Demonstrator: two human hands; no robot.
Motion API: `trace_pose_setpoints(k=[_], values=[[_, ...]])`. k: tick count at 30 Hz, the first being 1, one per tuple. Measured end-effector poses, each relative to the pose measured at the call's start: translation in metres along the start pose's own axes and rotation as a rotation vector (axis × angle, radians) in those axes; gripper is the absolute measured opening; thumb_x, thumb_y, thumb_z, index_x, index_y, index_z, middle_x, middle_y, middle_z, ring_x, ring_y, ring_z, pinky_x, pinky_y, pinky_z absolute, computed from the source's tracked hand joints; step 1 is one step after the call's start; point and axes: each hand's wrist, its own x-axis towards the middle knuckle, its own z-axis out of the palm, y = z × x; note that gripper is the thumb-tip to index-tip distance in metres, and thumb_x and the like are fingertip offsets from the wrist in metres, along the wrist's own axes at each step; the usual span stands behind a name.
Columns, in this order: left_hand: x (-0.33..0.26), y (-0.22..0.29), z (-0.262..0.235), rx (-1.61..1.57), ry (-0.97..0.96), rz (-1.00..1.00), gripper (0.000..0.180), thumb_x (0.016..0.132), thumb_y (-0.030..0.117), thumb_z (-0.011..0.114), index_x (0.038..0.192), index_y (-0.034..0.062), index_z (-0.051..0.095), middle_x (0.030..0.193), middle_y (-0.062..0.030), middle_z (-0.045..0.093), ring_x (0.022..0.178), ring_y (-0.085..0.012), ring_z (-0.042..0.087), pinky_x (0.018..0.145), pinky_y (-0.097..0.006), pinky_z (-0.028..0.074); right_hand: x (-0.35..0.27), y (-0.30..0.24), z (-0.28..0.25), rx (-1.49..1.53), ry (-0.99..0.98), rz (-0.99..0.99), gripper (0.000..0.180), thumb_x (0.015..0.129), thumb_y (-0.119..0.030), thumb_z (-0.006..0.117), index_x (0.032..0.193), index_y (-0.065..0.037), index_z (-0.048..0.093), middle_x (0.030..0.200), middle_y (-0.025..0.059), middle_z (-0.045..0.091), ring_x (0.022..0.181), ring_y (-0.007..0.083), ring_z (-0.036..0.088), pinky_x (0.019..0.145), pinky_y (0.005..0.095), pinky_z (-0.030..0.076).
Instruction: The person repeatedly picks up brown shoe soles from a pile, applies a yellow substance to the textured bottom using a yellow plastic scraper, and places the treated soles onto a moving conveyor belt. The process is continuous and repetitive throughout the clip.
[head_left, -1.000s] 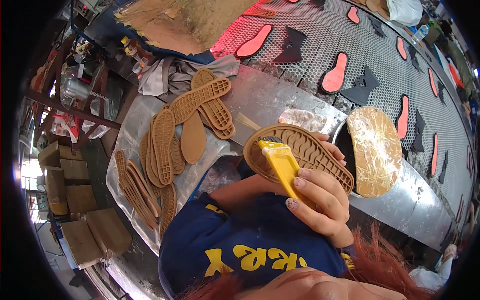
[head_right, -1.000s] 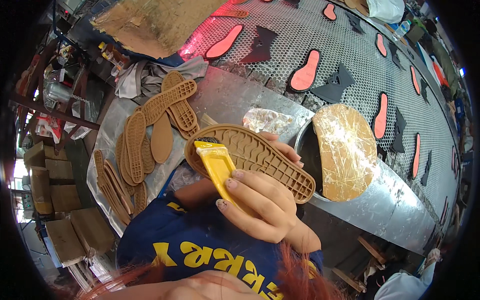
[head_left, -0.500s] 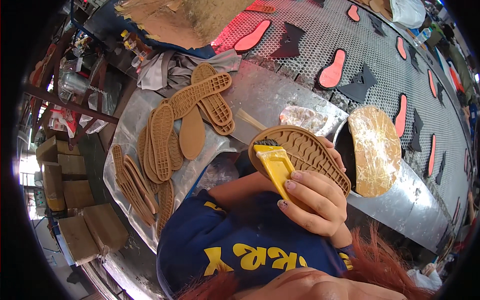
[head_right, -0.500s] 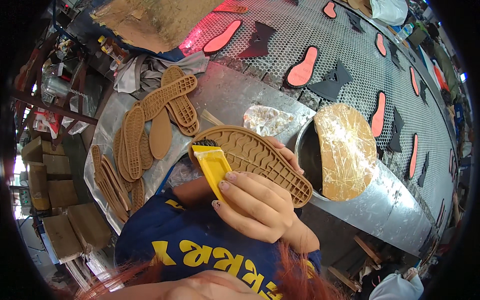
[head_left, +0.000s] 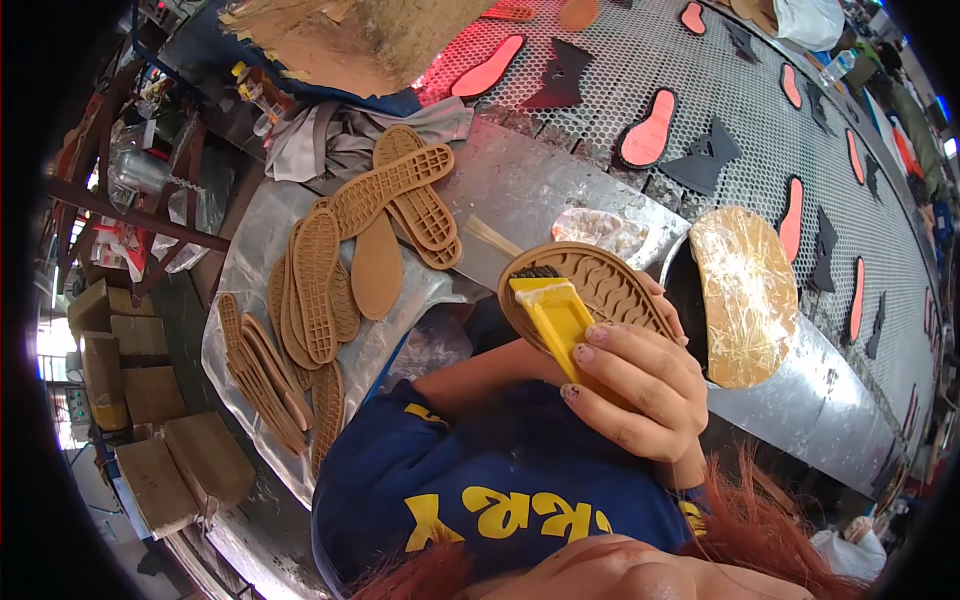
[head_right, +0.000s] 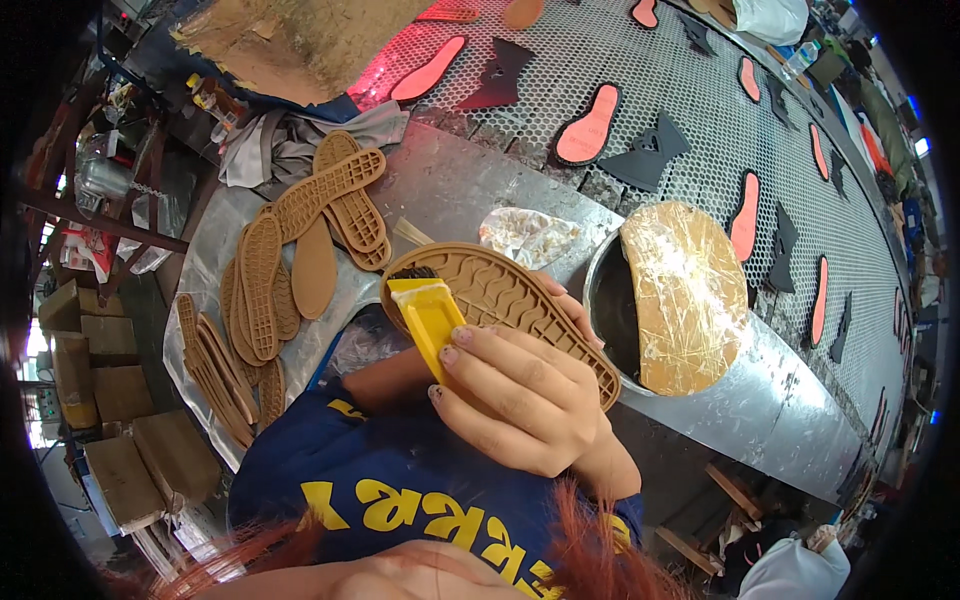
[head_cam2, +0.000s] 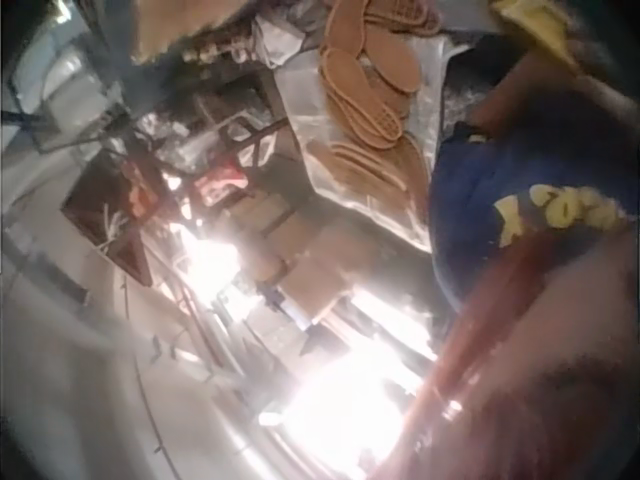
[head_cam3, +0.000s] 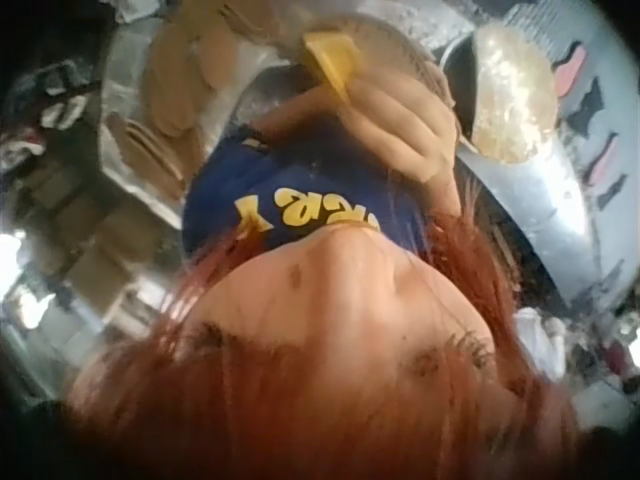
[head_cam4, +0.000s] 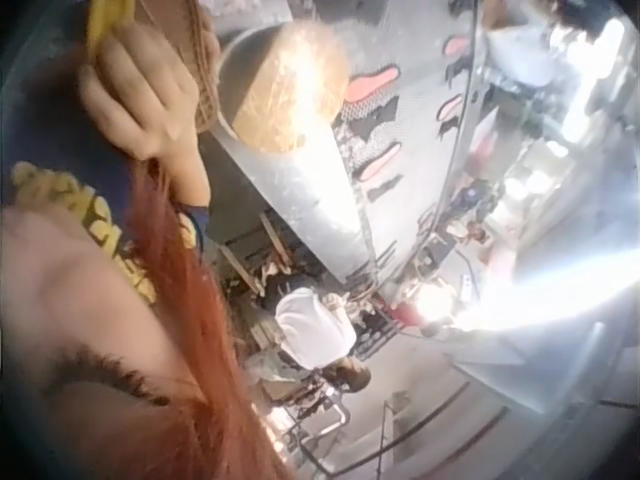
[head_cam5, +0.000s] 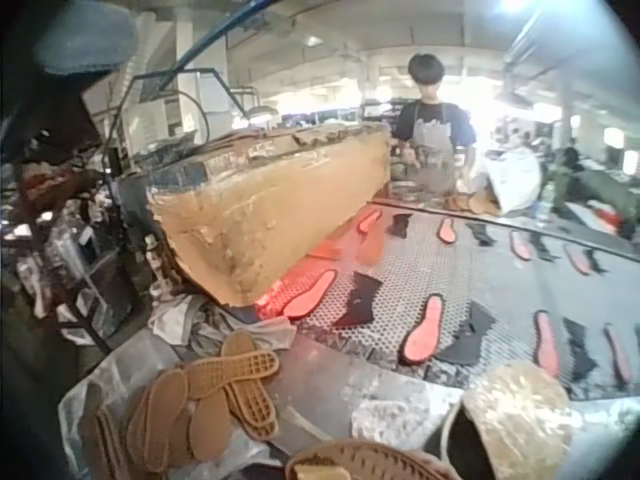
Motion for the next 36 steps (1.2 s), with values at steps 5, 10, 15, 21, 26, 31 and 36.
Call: trace_pose_setpoints(k=[5, 10, 15, 21, 26, 31, 36], values=[[0.001, -0.011, 0.032, -0.018, 0.078, 0.109, 0.045, 0.102, 0.038, 0.026, 0.133, 0.0099, 0.044, 0.125, -0.004, 0.053, 0.113, -0.0139, 0.053, 0.104, -0.032, 0.039, -0.001, 0.007, 0.001, -0.053, 0.013, 0.009, 0.025, 0.068, -0.007, 0.069, 0.092, -0.006, 0.065, 0.099, 0.0132, 0.065, 0.092, 0.0286, 0.066, 0.077, 0.0355, 0.057], [-0.003, -0.011, 0.027, 0.099, 0.328, 0.2, 0.046, 0.099, 0.039, 0.036, 0.135, 0.0097, 0.04, 0.127, -0.0044, 0.051, 0.116, -0.0142, 0.05, 0.106, -0.034, 0.038, -0.001, 0.004, 0.004, -0.041, -0.012, 0.04, 0.026, 0.067, -0.007, 0.069, 0.093, -0.005, 0.065, 0.102, 0.0132, 0.064, 0.093, 0.0286, 0.065, 0.078, 0.0359, 0.056], [-0.01, -0.008, 0.02, 0.351, 0.519, 0.252, 0.059, 0.09, 0.036, 0.058, 0.137, 0.0083, 0.036, 0.129, -0.0056, 0.049, 0.121, -0.0151, 0.048, 0.108, -0.035, 0.034, -0.011, 0.001, -0.01, 0.122, 0.043, 0.16, 0.022, 0.072, -0.005, 0.068, 0.093, -0.005, 0.065, 0.101, 0.0139, 0.065, 0.091, 0.0288, 0.065, 0.081, 0.0444, 0.054], [-0.004, 0.002, 0.074, 1.872, 0.397, 0.273, 0.068, 0.076, 0.008, 0.071, 0.133, 0.0064, 0.035, 0.129, -0.0108, 0.05, 0.121, -0.0188, 0.051, 0.11, -0.036, 0.03, -0.089, 0.006, -0.012, -0.286, 0.845, 0.602, 0.019, 0.087, 0.006, 0.056, 0.103, -0.002, 0.052, 0.098, 0.0176, 0.061, 0.093, 0.0245, 0.057, 0.087, 0.0352, 0.045], [-0.017, -0.007, 0.074, 1.351, 0.5, 0.668, 0.083, 0.072, 0.004, 0.065, 0.141, 0.0122, 0.02, 0.122, -0.0257, 0.047, 0.119, -0.0431, 0.048, 0.098, -0.056, 0.042, -0.134, 0.016, -0.014, -0.412, 0.58, 0.838, 0.017, 0.08, 0.008, 0.061, 0.095, 0.0, 0.06, 0.09, 0.0127, 0.061, 0.087, 0.0213, 0.056, 0.081, 0.0301, 0.044], [-0.019, 0.008, 0.071, 1.48, 0.391, 0.766, 0.077, 0.077, -0.003, 0.06, 0.14, 0.0153, 0.02, 0.125, -0.0251, 0.046, 0.12, -0.0408, 0.049, 0.098, -0.052, 0.044, -0.138, 0.02, -0.003, -0.51, 0.231, 0.846, 0.016, 0.074, 0.005, 0.067, 0.087, -0.004, 0.065, 0.076, 0.0087, 0.058, 0.073, 0.0252, 0.052, 0.067, 0.0335, 0.041], [-0.019, 0.008, 0.085, 1.813, 0.424, 0.575, 0.073, 0.078, 0.001, 0.066, 0.139, 0.0183, 0.029, 0.131, -0.0125, 0.047, 0.126, -0.0257, 0.045, 0.108, -0.045, 0.032, -0.129, 0.011, -0.013, -0.409, 0.213, 0.901, 0.016, 0.074, 0.007, 0.066, 0.087, -0.003, 0.064, 0.079, 0.0108, 0.058, 0.075, 0.0263, 0.054, 0.069, 0.0347, 0.042]])
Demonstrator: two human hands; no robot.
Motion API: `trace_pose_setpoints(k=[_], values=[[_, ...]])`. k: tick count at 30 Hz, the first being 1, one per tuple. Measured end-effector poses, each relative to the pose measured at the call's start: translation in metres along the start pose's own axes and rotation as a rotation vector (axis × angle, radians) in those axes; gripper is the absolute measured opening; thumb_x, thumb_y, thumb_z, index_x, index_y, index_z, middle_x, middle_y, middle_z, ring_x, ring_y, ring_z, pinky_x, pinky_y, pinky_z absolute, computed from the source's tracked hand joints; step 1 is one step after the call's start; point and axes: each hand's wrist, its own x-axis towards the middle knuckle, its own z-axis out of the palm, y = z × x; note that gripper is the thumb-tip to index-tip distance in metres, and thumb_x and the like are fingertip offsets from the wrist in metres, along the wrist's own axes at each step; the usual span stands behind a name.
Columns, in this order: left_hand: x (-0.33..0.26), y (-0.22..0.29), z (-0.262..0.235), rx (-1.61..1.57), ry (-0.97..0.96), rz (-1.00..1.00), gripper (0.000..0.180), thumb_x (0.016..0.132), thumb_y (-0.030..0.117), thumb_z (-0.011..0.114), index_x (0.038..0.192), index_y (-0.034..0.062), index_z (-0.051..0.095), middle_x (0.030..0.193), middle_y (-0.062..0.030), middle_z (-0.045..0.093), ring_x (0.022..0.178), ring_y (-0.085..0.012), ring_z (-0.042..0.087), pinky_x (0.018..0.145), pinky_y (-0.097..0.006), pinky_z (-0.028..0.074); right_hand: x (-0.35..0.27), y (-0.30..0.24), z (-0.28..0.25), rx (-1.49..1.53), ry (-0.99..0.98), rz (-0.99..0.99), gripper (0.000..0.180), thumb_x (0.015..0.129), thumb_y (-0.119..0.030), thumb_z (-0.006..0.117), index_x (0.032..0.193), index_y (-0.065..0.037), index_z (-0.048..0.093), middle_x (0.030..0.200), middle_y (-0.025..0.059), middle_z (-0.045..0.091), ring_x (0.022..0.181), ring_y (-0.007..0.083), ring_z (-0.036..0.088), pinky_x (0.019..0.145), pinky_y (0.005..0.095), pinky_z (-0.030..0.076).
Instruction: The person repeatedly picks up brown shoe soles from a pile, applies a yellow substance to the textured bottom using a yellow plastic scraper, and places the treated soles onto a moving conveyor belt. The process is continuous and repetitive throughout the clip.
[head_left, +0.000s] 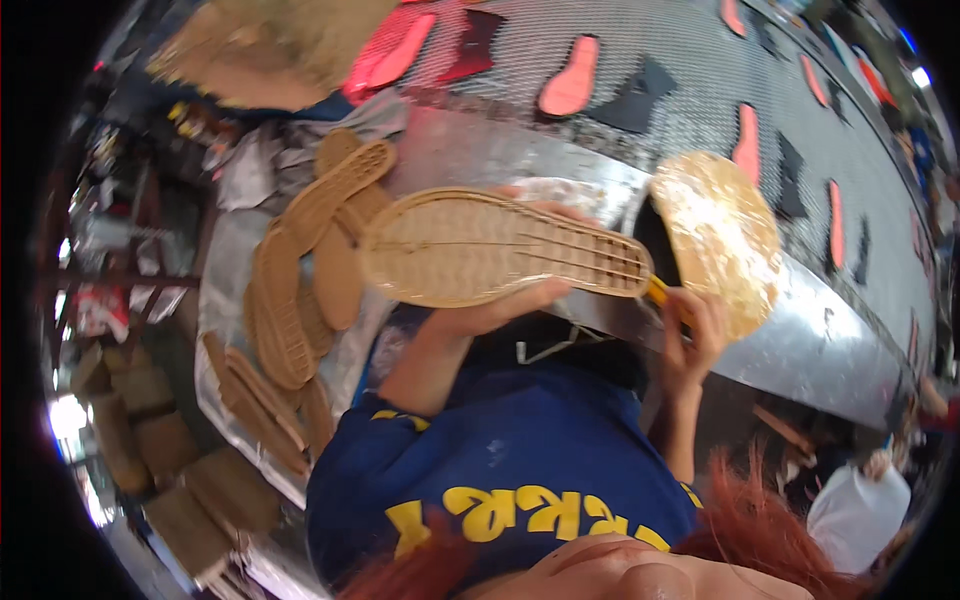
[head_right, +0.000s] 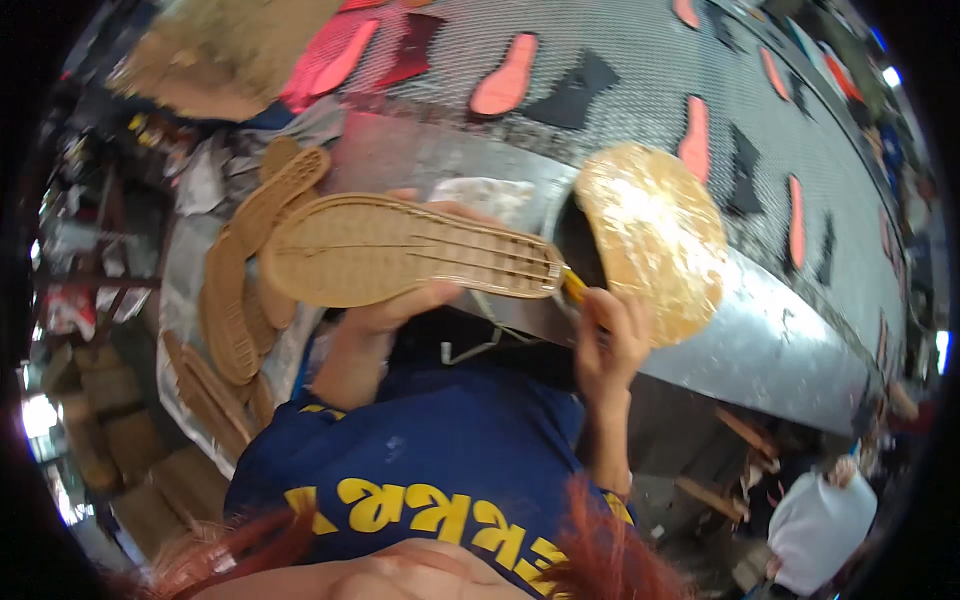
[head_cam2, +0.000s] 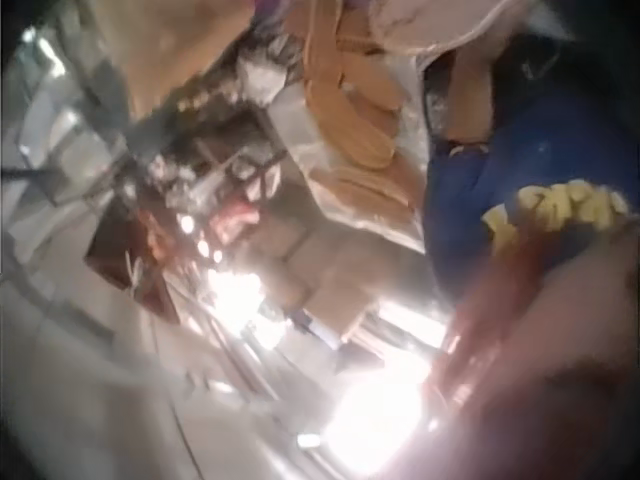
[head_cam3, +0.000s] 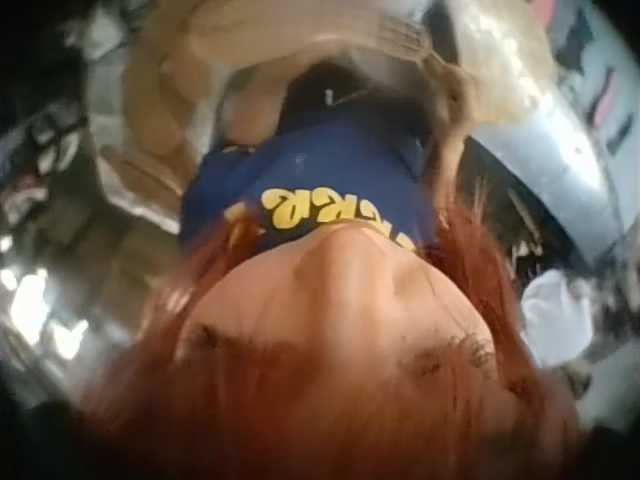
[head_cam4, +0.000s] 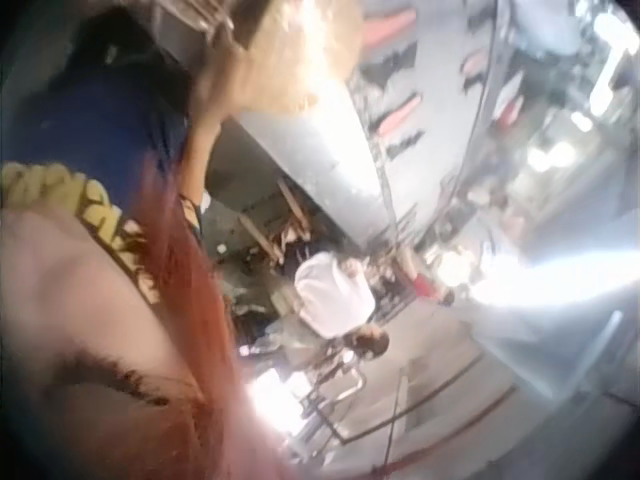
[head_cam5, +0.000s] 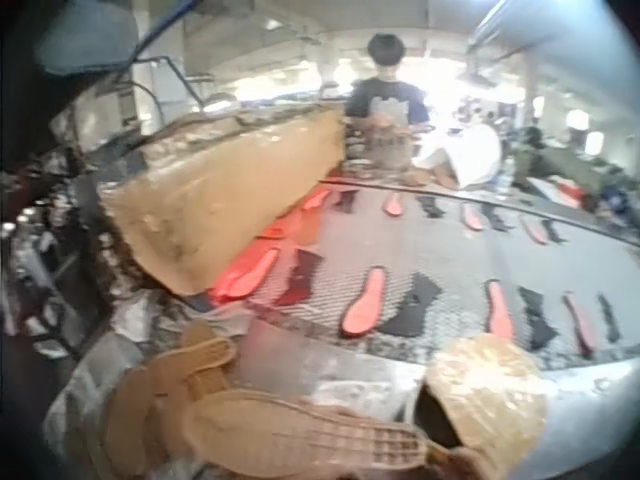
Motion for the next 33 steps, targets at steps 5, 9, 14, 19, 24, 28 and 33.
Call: trace_pose_setpoints(k=[5, 9, 14, 19, 24, 28, 33], values=[[0.003, -0.009, 0.004, 0.069, 0.09, 0.15, 0.078, 0.076, -0.01, 0.064, 0.137, 0.0184, 0.024, 0.13, -0.0179, 0.046, 0.125, -0.0318, 0.046, 0.104, -0.046, 0.039, -0.006, 0.014, -0.012, 0.316, -0.038, 0.125, 0.015, 0.08, 0.009, 0.059, 0.092, 0.001, 0.064, 0.087, 0.0079, 0.056, 0.076, 0.015, 0.055, 0.067, 0.023, 0.044], [0.006, 0.004, 0.005, 0.19, 0.117, 0.196, 0.073, 0.077, -0.01, 0.064, 0.133, 0.0163, 0.026, 0.13, -0.016, 0.046, 0.126, -0.0305, 0.045, 0.105, -0.044, 0.039, -0.005, 0.029, -0.027, 0.617, -0.078, 0.295, 0.014, 0.084, 0.008, 0.054, 0.095, 0.002, 0.06, 0.094, 0.0069, 0.051, 0.073, 0.0115, 0.052, 0.059, 0.0197, 0.043], [0.003, -0.009, 0.01, 0.116, 0.219, 0.194, 0.07, 0.078, -0.009, 0.063, 0.131, 0.0141, 0.025, 0.132, -0.0148, 0.044, 0.128, -0.0276, 0.044, 0.106, -0.042, 0.038, 0.002, 0.037, -0.035, 0.87, 0.27, 0.219, 0.013, 0.09, -0.002, 0.051, 0.1, 0.003, 0.058, 0.099, 0.0123, 0.052, 0.073, 0.0146, 0.057, 0.056, 0.0207, 0.048], [0.019, -0.003, 0.029, 0.156, 0.189, 0.181, 0.066, 0.079, -0.008, 0.064, 0.129, 0.0153, 0.027, 0.13, -0.0136, 0.043, 0.129, -0.0294, 0.04, 0.108, -0.044, 0.035, 0.019, -0.024, -0.009, 0.856, 0.504, 0.057, 0.026, 0.094, -0.023, 0.055, 0.099, 0.002, 0.052, 0.107, 0.019, 0.05, 0.081, 0.0223, 0.062, 0.06, 0.0234, 0.056], [0.02, -0.018, 0.051, -0.525, 0.177, 0.127, 0.059, 0.083, 0.006, 0.065, 0.13, 0.0199, 0.033, 0.132, -0.0059, 0.044, 0.131, -0.016, 0.036, 0.111, -0.041, 0.029, 0.006, -0.066, -0.013, 0.82, 0.07, -0.183, 0.033, 0.091, -0.037, 0.06, 0.09, -0.005, 0.052, 0.105, 0.0177, 0.055, 0.089, 0.0228, 0.059, 0.076, 0.0275, 0.05], [0.027, 0.002, 0.064, -0.029, 0.131, 0.037, 0.041, 0.081, 0.02, 0.065, 0.121, 0.0228, 0.055, 0.128, 0.0007, 0.05, 0.122, -0.0095, 0.041, 0.104, -0.035, 0.027, 0.01, -0.086, -0.014, 0.675, -0.006, -0.429, 0.031, 0.093, -0.036, 0.058, 0.087, -0.006, 0.052, 0.092, 0.0124, 0.057, 0.078, 0.0184, 0.057, 0.067, 0.023, 0.044], [0.029, -0.005, 0.058, -0.1, 0.005, -0.067, 0.048, 0.081, 0.018, 0.065, 0.125, 0.0174, 0.046, 0.127, 0.0012, 0.05, 0.123, -0.0096, 0.042, 0.105, -0.034, 0.028, 0.008, -0.083, -0.002, 0.829, -0.024, -0.606, 0.029, 0.086, -0.022, 0.067, 0.091, 0.003, 0.055, 0.1, 0.0207, 0.058, 0.079, 0.0271, 0.064, 0.07, 0.0324, 0.057]])
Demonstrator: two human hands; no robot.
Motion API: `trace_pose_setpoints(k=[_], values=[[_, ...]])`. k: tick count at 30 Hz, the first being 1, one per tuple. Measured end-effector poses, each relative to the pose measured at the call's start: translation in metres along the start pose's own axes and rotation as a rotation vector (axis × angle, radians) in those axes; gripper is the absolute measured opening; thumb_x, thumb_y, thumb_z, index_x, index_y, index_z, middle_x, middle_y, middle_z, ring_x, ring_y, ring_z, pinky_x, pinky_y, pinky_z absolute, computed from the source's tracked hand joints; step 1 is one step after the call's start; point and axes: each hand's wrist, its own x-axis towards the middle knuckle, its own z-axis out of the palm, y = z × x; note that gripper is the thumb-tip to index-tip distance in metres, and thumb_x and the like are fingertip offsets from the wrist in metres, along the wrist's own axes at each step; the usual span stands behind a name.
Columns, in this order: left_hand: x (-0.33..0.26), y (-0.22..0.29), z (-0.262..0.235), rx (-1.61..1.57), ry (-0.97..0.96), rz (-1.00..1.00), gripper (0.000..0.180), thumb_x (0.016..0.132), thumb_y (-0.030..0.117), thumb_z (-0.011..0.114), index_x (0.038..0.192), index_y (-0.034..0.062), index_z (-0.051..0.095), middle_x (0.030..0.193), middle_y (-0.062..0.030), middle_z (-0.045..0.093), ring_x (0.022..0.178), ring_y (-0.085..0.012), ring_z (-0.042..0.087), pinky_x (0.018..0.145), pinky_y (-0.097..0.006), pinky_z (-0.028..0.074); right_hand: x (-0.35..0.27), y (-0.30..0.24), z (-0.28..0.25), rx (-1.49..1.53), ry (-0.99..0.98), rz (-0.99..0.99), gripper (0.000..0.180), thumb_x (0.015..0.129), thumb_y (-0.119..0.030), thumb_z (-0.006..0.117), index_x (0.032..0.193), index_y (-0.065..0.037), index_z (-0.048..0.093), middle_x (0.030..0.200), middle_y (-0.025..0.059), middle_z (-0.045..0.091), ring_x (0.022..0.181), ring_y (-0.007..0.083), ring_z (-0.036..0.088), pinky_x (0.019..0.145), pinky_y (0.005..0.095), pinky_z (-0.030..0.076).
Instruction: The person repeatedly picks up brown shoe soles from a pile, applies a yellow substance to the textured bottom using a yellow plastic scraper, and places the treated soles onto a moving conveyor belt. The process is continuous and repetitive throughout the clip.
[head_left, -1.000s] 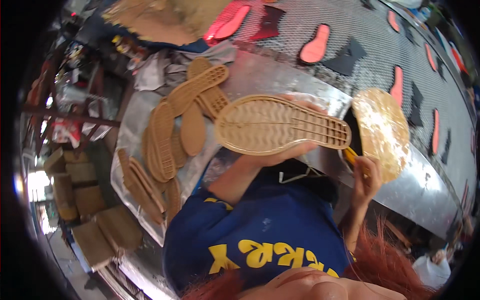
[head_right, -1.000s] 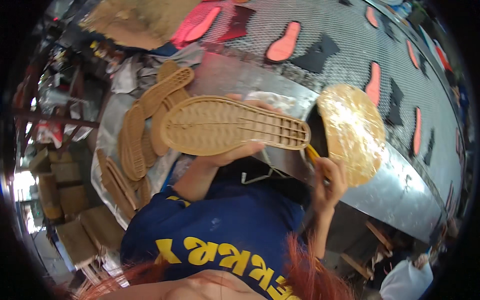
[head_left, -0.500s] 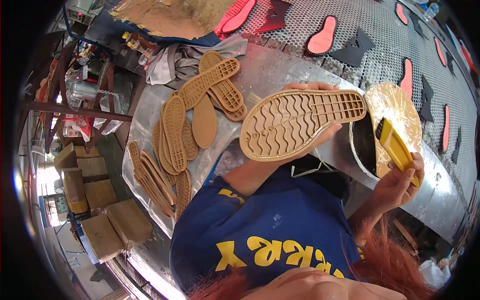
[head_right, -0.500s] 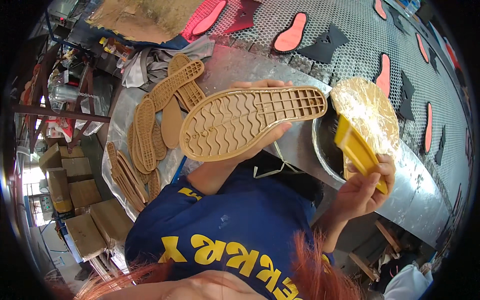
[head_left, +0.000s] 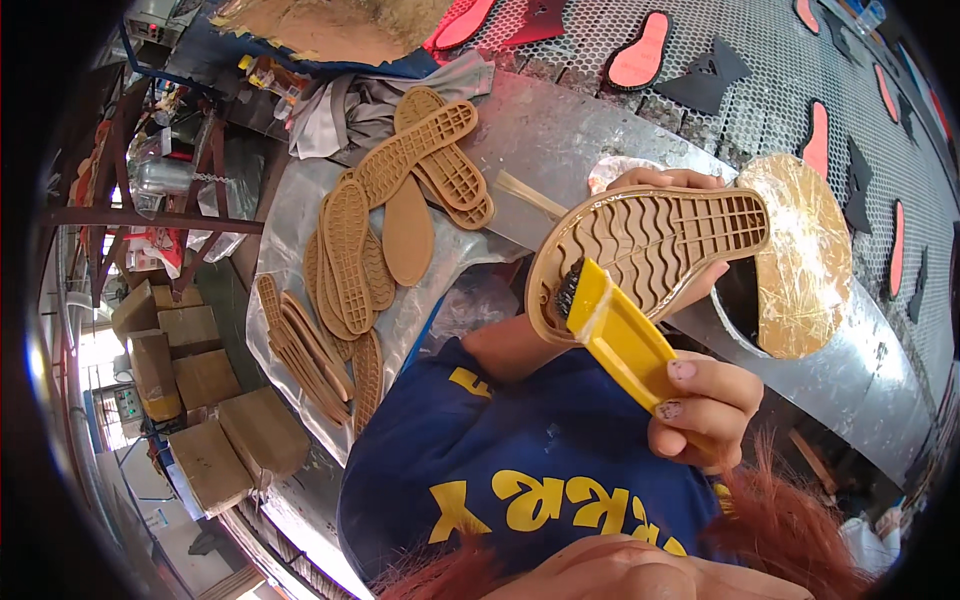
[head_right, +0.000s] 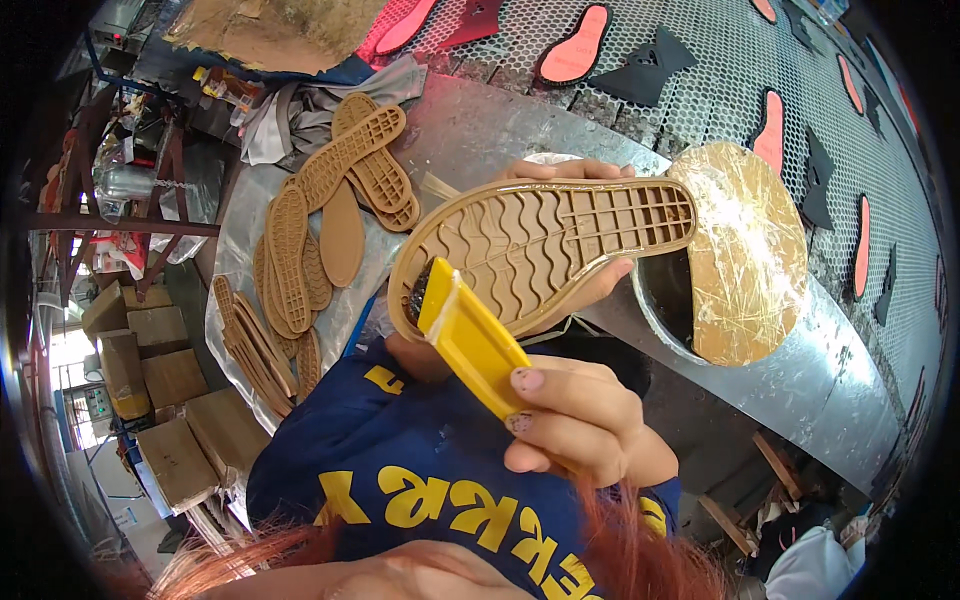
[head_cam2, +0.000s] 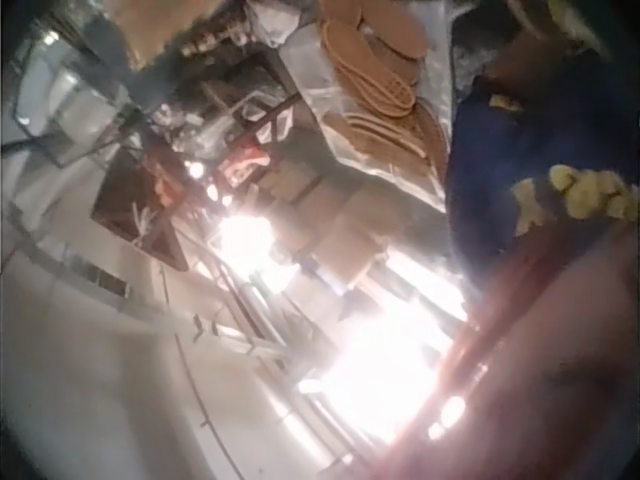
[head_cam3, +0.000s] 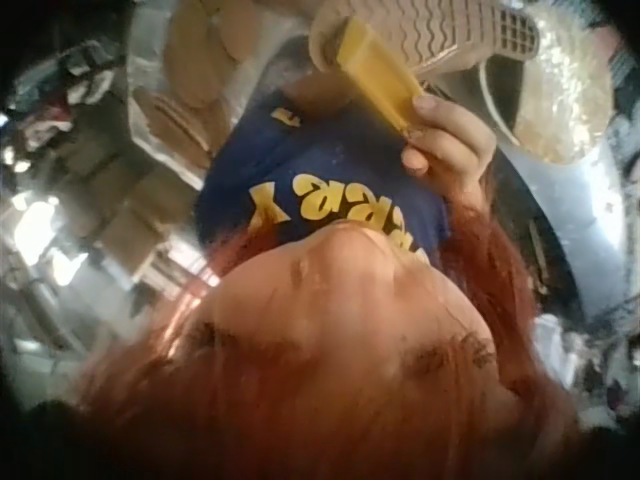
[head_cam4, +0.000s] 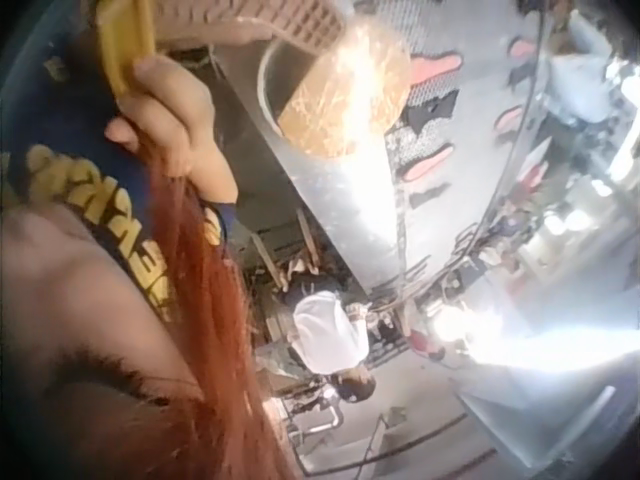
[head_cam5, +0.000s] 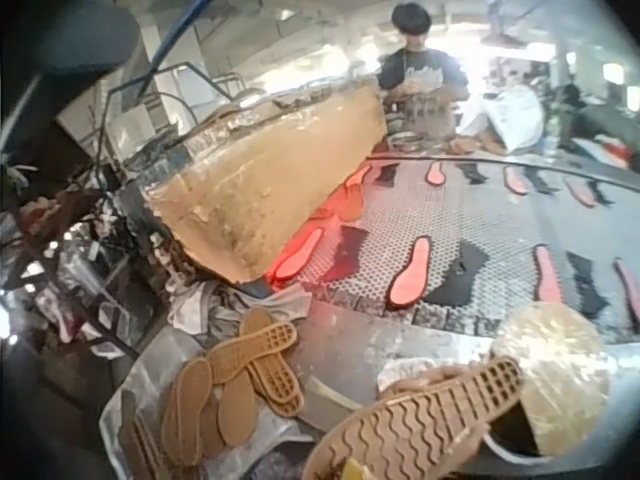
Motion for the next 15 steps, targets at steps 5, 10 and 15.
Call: trace_pose_setpoints(k=[5, 10, 15], values=[[-0.001, 0.002, 0.005, -0.098, 0.01, 0.008, 0.043, 0.083, 0.021, 0.063, 0.124, 0.0179, 0.048, 0.125, 0.0016, 0.051, 0.124, -0.0089, 0.041, 0.106, -0.033, 0.028, 0.002, 0.01, 0.018, 0.086, 0.122, -0.108, 0.028, 0.085, -0.018, 0.068, 0.091, 0.006, 0.054, 0.101, 0.0249, 0.057, 0.075, 0.0294, 0.066, 0.067, 0.0352, 0.06], [0.003, 0.012, 0.003, 0.505, -0.057, 0.104, 0.044, 0.083, 0.021, 0.063, 0.125, 0.0191, 0.048, 0.126, 0.0027, 0.051, 0.123, -0.0088, 0.041, 0.106, -0.033, 0.028, 0.006, 0.003, 0.008, 0.087, -0.001, -0.032, 0.025, 0.084, -0.014, 0.068, 0.089, 0.006, 0.054, 0.101, 0.0261, 0.057, 0.074, 0.0301, 0.066, 0.066, 0.0373, 0.06], [0.004, 0.014, 0.008, 0.713, 0.0, -0.006, 0.043, 0.082, 0.022, 0.063, 0.123, 0.0211, 0.051, 0.126, 0.0027, 0.052, 0.122, -0.0085, 0.041, 0.105, -0.034, 0.028, 0.011, 0.001, 0.002, 0.164, -0.028, 0.025, 0.017, 0.082, -0.005, 0.065, 0.088, 0.005, 0.054, 0.104, 0.0266, 0.057, 0.075, 0.0324, 0.066, 0.065, 0.0378, 0.059]])
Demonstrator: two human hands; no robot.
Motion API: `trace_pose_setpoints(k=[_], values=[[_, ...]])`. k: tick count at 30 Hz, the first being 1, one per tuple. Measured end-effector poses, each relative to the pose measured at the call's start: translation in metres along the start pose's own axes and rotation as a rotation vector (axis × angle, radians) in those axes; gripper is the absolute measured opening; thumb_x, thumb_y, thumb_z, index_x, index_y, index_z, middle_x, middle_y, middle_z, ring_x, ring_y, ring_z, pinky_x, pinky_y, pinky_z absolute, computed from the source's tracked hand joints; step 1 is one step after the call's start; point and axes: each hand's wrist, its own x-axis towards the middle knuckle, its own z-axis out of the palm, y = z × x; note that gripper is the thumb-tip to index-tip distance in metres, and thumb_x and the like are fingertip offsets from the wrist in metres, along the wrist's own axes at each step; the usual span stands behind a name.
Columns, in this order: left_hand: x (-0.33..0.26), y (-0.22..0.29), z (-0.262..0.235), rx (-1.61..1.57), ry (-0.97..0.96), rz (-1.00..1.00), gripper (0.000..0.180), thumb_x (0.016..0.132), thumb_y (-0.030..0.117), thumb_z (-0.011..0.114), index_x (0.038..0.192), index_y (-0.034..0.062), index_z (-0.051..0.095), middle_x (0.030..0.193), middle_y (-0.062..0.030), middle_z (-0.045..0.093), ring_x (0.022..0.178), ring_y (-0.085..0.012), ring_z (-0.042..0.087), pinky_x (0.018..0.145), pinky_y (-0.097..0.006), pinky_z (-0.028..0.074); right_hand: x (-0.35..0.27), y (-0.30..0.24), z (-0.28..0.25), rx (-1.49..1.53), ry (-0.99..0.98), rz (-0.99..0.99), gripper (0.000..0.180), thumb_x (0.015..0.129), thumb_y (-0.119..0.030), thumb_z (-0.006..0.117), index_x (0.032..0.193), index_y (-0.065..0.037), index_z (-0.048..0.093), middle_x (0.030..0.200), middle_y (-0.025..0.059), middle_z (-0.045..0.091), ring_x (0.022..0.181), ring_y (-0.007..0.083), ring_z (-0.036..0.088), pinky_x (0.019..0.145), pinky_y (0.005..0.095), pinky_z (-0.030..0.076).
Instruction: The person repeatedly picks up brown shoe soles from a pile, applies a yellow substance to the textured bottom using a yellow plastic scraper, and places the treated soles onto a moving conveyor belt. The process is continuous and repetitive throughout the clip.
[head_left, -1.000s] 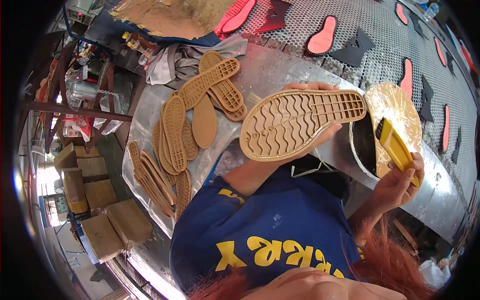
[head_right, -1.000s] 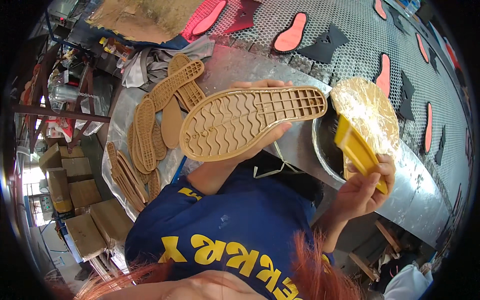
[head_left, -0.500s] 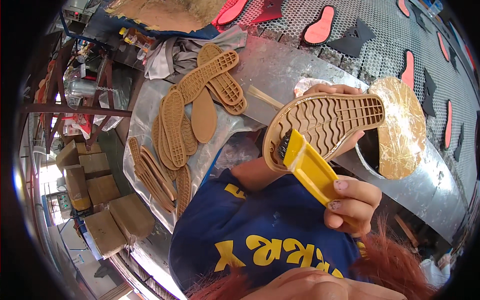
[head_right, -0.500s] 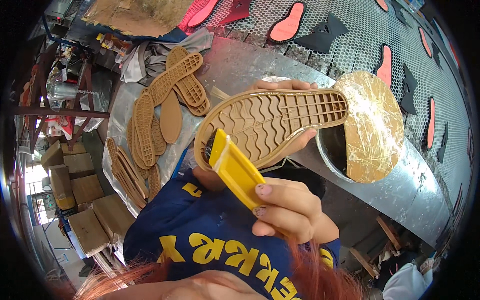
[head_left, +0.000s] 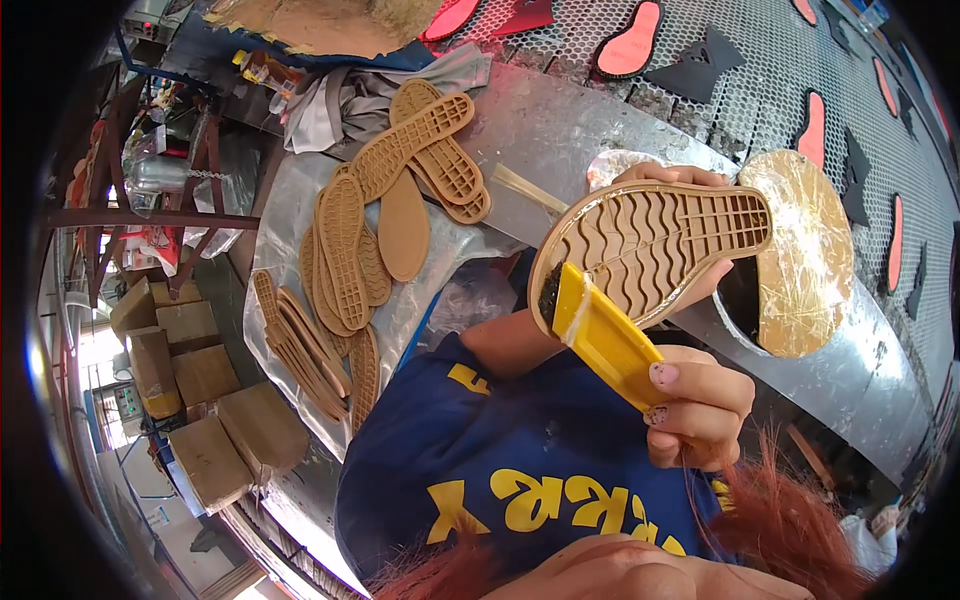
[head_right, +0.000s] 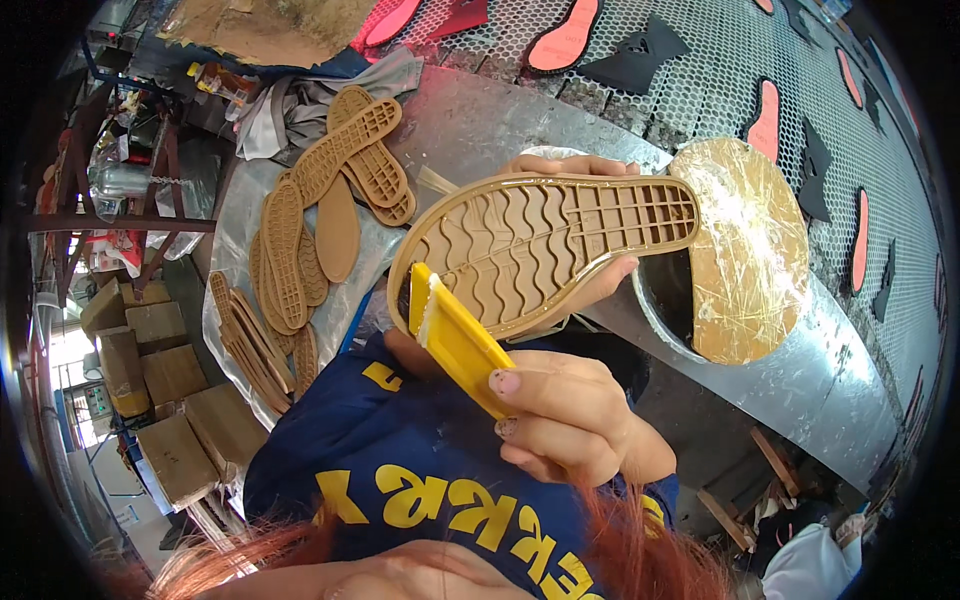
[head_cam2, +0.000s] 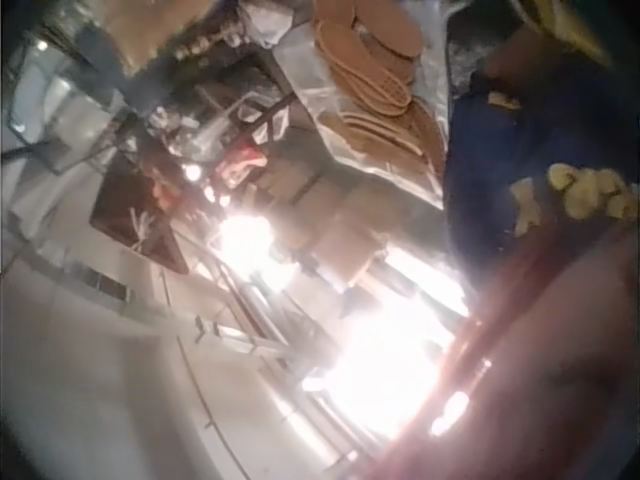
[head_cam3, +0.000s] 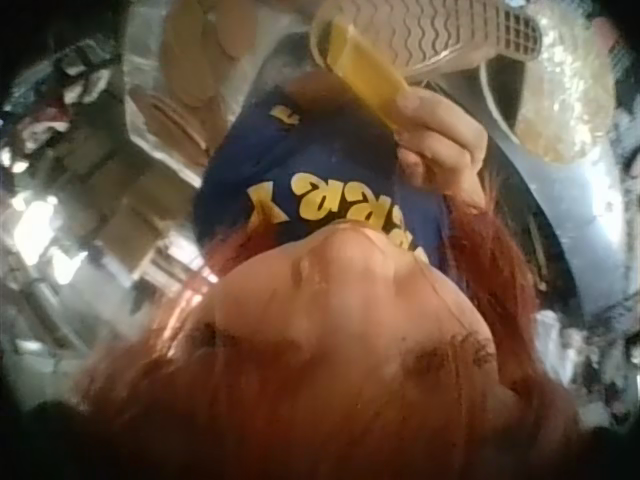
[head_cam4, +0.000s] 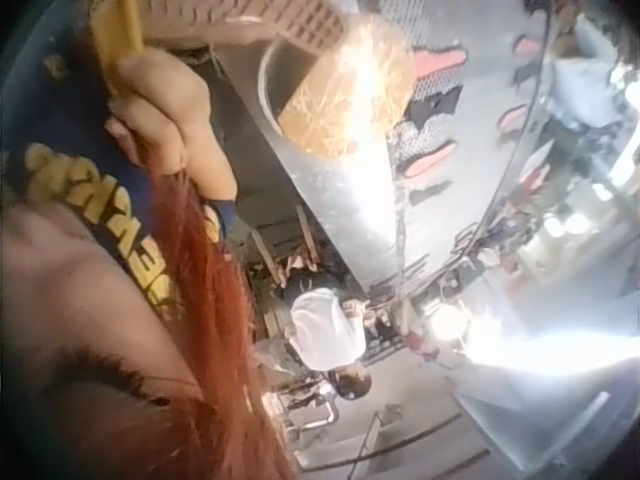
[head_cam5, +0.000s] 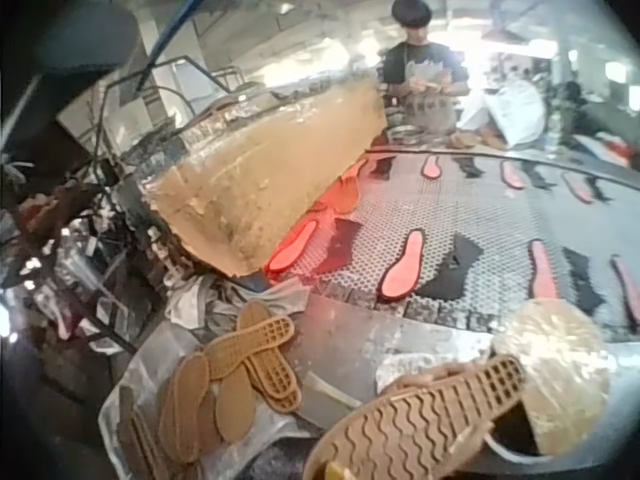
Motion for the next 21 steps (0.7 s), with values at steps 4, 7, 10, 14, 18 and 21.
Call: trace_pose_setpoints(k=[4, 7, 10, 14, 18, 21], values=[[0.004, 0.002, -0.004, 0.224, -0.01, 0.084, 0.04, 0.081, 0.024, 0.064, 0.12, 0.0222, 0.055, 0.125, 0.0023, 0.053, 0.121, -0.0091, 0.041, 0.105, -0.036, 0.028, -0.003, -0.005, -0.003, 0.05, 0.053, 0.1, 0.014, 0.082, -0.002, 0.064, 0.091, 0.002, 0.053, 0.107, 0.0248, 0.057, 0.079, 0.0327, 0.065, 0.068, 0.0376, 0.057], [0.001, -0.002, -0.002, 0.024, 0.021, 0.065, 0.039, 0.08, 0.024, 0.064, 0.119, 0.0229, 0.057, 0.125, 0.0024, 0.053, 0.121, -0.0099, 0.041, 0.105, -0.036, 0.028, -0.004, -0.007, -0.007, 0.079, 0.051, 0.139, 0.015, 0.083, -0.003, 0.064, 0.093, 0.0, 0.053, 0.108, 0.0233, 0.058, 0.082, 0.0325, 0.065, 0.07, 0.0381, 0.055], [0.004, 0.005, -0.007, 0.203, 0.002, 0.081, 0.037, 0.08, 0.024, 0.063, 0.117, 0.0243, 0.059, 0.125, 0.0029, 0.053, 0.121, -0.0107, 0.042, 0.104, -0.036, 0.028, -0.004, -0.006, -0.003, 0.092, 0.07, 0.166, 0.014, 0.084, -0.003, 0.063, 0.093, -0.001, 0.053, 0.108, 0.0225, 0.058, 0.083, 0.0331, 0.065, 0.072, 0.0386, 0.054], [-0.001, -0.007, -0.002, -0.271, -0.017, -0.001, 0.044, 0.08, 0.019, 0.064, 0.123, 0.0202, 0.051, 0.127, 0.0003, 0.05, 0.123, -0.0111, 0.04, 0.105, -0.037, 0.028, -0.004, -0.002, -0.005, 0.146, 0.061, 0.189, 0.011, 0.086, -0.003, 0.061, 0.093, 0.0, 0.053, 0.108, 0.0231, 0.057, 0.083, 0.0342, 0.064, 0.071, 0.0387, 0.054], [-0.004, -0.007, -0.001, -0.389, 0.05, -0.03, 0.058, 0.08, 0.01, 0.066, 0.13, 0.0142, 0.036, 0.129, -0.0054, 0.047, 0.125, -0.0139, 0.041, 0.107, -0.038, 0.029, -0.002, -0.001, -0.013, 0.151, 0.076, 0.233, 0.01, 0.088, -0.005, 0.058, 0.093, 0.001, 0.052, 0.108, 0.0243, 0.055, 0.083, 0.034, 0.063, 0.07, 0.0388, 0.054], [-0.005, -0.027, 0.016, -0.843, 0.138, 0.005, 0.061, 0.078, 0.007, 0.068, 0.129, 0.0127, 0.034, 0.129, -0.01, 0.046, 0.125, -0.0211, 0.043, 0.106, -0.039, 0.033, -0.004, -0.001, -0.02, 0.061, 0.183, 0.217, 0.017, 0.093, -0.018, 0.056, 0.094, -0.003, 0.046, 0.108, 0.0203, 0.05, 0.089, 0.0296, 0.059, 0.077, 0.0397, 0.051]])
